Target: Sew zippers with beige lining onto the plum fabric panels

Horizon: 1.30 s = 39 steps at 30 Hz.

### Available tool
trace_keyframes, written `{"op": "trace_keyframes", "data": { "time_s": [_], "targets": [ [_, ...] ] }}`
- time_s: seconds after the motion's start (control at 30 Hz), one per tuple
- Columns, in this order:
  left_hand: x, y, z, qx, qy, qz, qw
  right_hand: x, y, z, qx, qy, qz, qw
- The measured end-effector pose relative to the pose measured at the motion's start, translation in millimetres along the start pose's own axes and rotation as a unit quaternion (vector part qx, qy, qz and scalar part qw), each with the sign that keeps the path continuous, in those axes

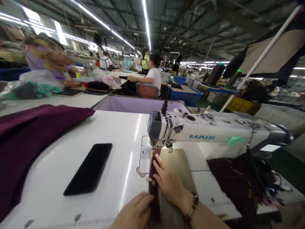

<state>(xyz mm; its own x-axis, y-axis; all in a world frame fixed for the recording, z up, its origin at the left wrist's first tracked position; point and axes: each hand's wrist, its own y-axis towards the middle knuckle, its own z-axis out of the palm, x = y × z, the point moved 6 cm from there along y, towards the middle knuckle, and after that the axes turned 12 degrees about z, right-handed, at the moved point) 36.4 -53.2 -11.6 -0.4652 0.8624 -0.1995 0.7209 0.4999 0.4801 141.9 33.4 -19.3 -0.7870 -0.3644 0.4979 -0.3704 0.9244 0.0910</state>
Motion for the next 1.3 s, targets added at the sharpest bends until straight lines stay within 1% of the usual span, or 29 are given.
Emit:
{"op": "trace_keyframes", "data": {
  "time_s": [0.07,0.13,0.33,0.43,0.63,0.73,0.93,1.03,1.17,1.23,1.3],
  "targets": [
    [-6,2,-4.8,-0.002,0.039,0.011,0.999,2,0,-2,-0.001,-0.004,-0.009,1.000],
    [-9,2,-7.2,-0.005,0.053,0.016,0.998,3,1,-3,0.000,-0.010,-0.014,1.000],
    [-11,7,-9.2,0.011,0.011,0.018,1.000,0,1,-1,-0.006,-0.042,-0.017,0.999],
    [-12,7,-7.3,0.016,-0.015,0.025,0.999,-1,-2,-2,-0.010,-0.046,-0.011,0.999],
    [-18,4,-1.5,0.035,-0.081,0.035,0.995,-1,-9,-8,0.018,-0.024,0.015,0.999],
    [-20,5,-0.8,0.027,-0.083,0.031,0.996,2,-10,-11,0.035,-0.016,0.022,0.999],
    [-19,7,1.3,0.038,-0.070,0.026,0.996,4,0,-16,0.055,-0.041,0.061,0.996],
    [-19,7,-1.0,0.038,-0.080,0.031,0.996,0,6,-16,0.035,-0.028,0.055,0.997],
    [-17,5,-3.1,0.043,-0.064,0.036,0.996,-5,7,-11,-0.005,-0.027,0.012,1.000],
    [-17,5,-5.5,0.042,-0.063,0.032,0.997,-7,3,-8,-0.009,-0.040,0.007,0.999],
    [-21,6,-10.4,0.043,-0.079,0.042,0.995,-8,-3,-6,-0.005,-0.054,0.013,0.998]
  ]
}}
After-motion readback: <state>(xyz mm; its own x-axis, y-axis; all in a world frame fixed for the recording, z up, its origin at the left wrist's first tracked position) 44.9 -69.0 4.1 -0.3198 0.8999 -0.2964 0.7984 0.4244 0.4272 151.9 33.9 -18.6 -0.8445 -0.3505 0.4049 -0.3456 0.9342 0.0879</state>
